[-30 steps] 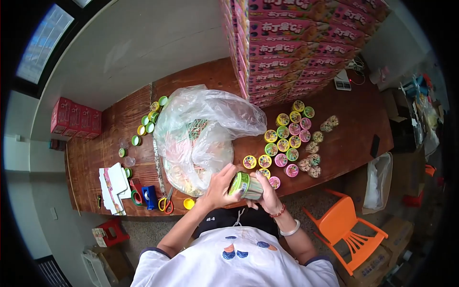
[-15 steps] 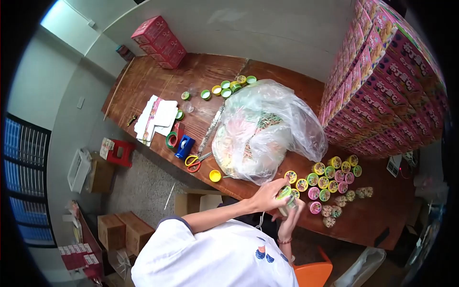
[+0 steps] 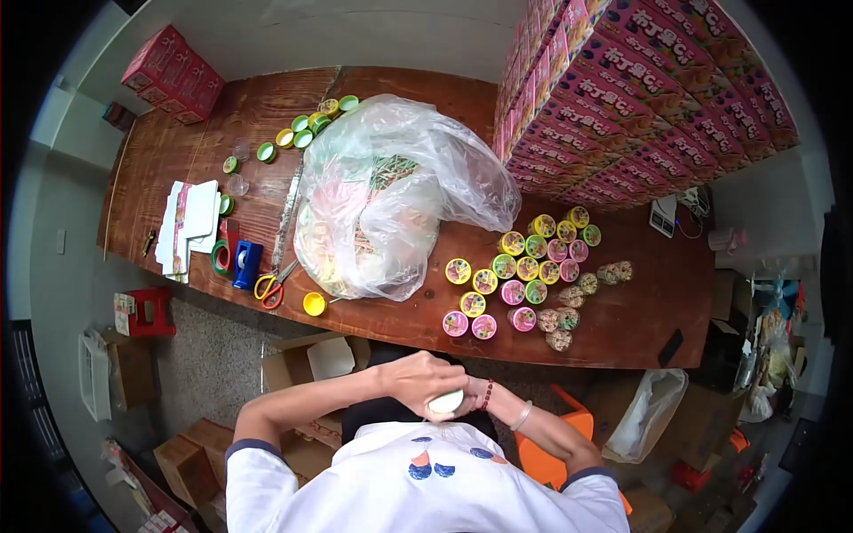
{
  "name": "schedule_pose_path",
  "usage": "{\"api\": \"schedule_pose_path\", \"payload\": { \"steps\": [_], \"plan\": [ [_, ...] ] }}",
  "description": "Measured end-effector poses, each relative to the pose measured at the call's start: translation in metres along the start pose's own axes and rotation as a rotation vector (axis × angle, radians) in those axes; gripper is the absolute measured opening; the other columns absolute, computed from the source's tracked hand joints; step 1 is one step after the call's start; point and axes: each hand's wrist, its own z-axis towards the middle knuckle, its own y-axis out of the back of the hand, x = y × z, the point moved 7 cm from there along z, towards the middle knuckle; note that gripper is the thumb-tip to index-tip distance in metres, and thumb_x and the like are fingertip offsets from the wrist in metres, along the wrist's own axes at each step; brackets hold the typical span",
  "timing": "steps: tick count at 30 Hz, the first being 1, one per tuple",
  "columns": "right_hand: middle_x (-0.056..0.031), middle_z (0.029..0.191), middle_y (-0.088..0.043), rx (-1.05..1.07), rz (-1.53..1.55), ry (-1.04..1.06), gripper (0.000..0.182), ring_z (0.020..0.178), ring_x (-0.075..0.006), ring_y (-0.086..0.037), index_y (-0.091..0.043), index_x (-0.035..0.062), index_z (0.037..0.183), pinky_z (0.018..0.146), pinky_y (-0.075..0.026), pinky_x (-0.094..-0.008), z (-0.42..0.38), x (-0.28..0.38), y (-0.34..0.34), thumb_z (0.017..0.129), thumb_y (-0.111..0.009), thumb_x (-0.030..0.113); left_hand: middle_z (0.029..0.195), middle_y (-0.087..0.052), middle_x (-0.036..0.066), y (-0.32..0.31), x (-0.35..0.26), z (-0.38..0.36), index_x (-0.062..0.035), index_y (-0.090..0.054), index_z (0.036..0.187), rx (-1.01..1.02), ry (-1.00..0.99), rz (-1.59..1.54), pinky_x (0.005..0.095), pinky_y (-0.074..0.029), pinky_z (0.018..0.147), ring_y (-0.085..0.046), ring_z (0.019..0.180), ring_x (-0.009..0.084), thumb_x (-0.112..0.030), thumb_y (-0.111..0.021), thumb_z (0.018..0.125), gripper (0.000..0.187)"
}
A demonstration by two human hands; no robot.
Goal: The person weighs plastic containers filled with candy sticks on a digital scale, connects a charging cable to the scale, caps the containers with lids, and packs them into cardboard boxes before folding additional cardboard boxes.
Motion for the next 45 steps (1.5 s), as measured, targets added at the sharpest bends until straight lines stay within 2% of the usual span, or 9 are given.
{"api": "schedule_pose_path", "payload": {
  "steps": [4, 9, 16, 19, 22, 27, 34, 38, 45],
  "plan": [
    [-0.0099, 0.12, -0.072, -0.169, -0.083, -0.004, 0.037, 0.097, -0.0199, -0.076, -0.061, 0.0145, 0.135, 0.072, -0.064, -0.0352, -0.01, -0.003, -0.014, 0.108, -0.052, 0.038, 0.091, -0.061, 0.012, -0.017, -0.002, -0.005, -0.0065, -0.055, 0.105, 0.145, -0.088, -0.096, 0.0445, -0.056, 0.063, -0.067, 0.076, 0.0339, -0.04, -0.076, 0.077, 0.048],
    [-0.0084, 0.126, -0.07, -0.673, -0.092, 0.964, 0.045, 0.106, -0.0194, -0.072, -0.063, 0.0073, 0.129, 0.089, -0.061, -0.0376, -0.029, 0.07, -0.026, 0.111, -0.046, 0.044, 0.095, -0.063, 0.016, 0.0, 0.074, -0.032, -0.0027, -0.058, 0.106, -0.369, 0.464, 0.026, 0.0458, -0.054, 0.063, -0.068, 0.081, 0.039, -0.038, -0.083, 0.072, 0.056],
    [-0.0128, 0.087, -0.073, -0.359, -0.326, 0.072, 0.044, 0.074, -0.0291, -0.074, -0.065, 0.0064, 0.111, 0.06, -0.061, -0.0449, -0.026, 0.035, 0.058, 0.108, -0.041, 0.044, 0.083, -0.064, 0.013, -0.075, 0.067, -0.051, -0.0062, -0.061, 0.104, -0.384, 0.549, 0.065, 0.043, -0.053, 0.058, -0.068, 0.071, 0.036, -0.037, -0.081, 0.069, 0.05],
    [-0.0205, 0.111, -0.071, -0.739, -0.494, 0.188, 0.087, 0.091, -0.0343, -0.075, -0.058, 0.0043, 0.133, 0.084, -0.065, -0.0471, -0.058, 0.082, 0.062, 0.101, -0.024, 0.078, 0.088, -0.061, 0.017, -0.09, 0.117, -0.085, -0.0047, -0.059, 0.108, -0.721, 0.79, 0.18, 0.0478, -0.054, 0.064, -0.066, 0.076, 0.0408, -0.03, -0.075, 0.079, 0.042],
    [-0.0225, 0.12, -0.067, -0.944, -0.744, 0.549, 0.075, 0.108, -0.0358, -0.071, -0.056, -0.0025, 0.132, 0.092, -0.062, -0.0473, -0.088, 0.091, 0.096, 0.108, -0.031, 0.064, 0.104, -0.058, 0.018, -0.105, 0.163, -0.121, -0.0071, -0.057, 0.119, -1.06, 1.172, 0.318, 0.0521, -0.056, 0.075, -0.067, 0.092, 0.042, -0.043, -0.08, 0.082, 0.057],
    [-0.0228, 0.12, -0.068, -0.973, -0.808, 0.223, 0.077, 0.107, -0.0367, -0.07, -0.057, -0.0026, 0.131, 0.095, -0.059, -0.0483, -0.097, 0.055, 0.167, 0.106, -0.036, 0.067, 0.124, -0.048, 0.022, -0.161, 0.22, -0.124, -0.0031, -0.047, 0.143, -1.389, 1.149, 0.096, 0.0506, -0.056, 0.092, -0.064, 0.105, 0.0471, -0.032, -0.084, 0.082, 0.077],
    [-0.0216, 0.103, -0.071, -1.196, -1.162, -0.056, 0.061, 0.089, -0.0342, -0.074, -0.062, -0.0039, 0.118, 0.08, -0.064, -0.0448, -0.127, 0.027, 0.24, 0.11, -0.041, 0.053, 0.124, -0.054, 0.02, -0.344, 0.085, -0.268, -0.0024, -0.051, 0.141, -2.055, 1.255, -0.21, 0.0419, -0.059, 0.081, -0.07, 0.09, 0.0293, -0.017, -0.07, 0.095, 0.052],
    [-0.0111, 0.085, -0.073, -1.249, -1.542, -0.199, 0.036, 0.069, -0.0189, -0.072, -0.065, 0.0014, 0.108, 0.062, -0.061, -0.0319, -0.131, 0.011, 0.293, 0.11, -0.052, 0.035, 0.12, -0.058, 0.022, -0.555, 0.061, -0.366, -0.0088, -0.057, 0.134, -1.935, 1.977, -0.133, 0.0501, -0.054, 0.094, -0.064, 0.106, 0.0423, -0.019, -0.071, 0.092, 0.045],
    [-0.0077, 0.087, -0.073, -1.05, -1.843, -0.25, 0.021, 0.075, -0.0138, -0.072, -0.068, 0.0005, 0.106, 0.067, -0.06, -0.0289, 0.009, -0.027, 0.348, 0.109, -0.057, 0.019, 0.152, -0.041, 0.032, -0.603, 0.183, -0.467, -0.0293, -0.065, 0.138, -2.034, 1.696, -0.473, 0.0485, -0.038, 0.118, -0.039, 0.144, 0.0465, -0.048, -0.064, 0.1, 0.042]
  ]
}}
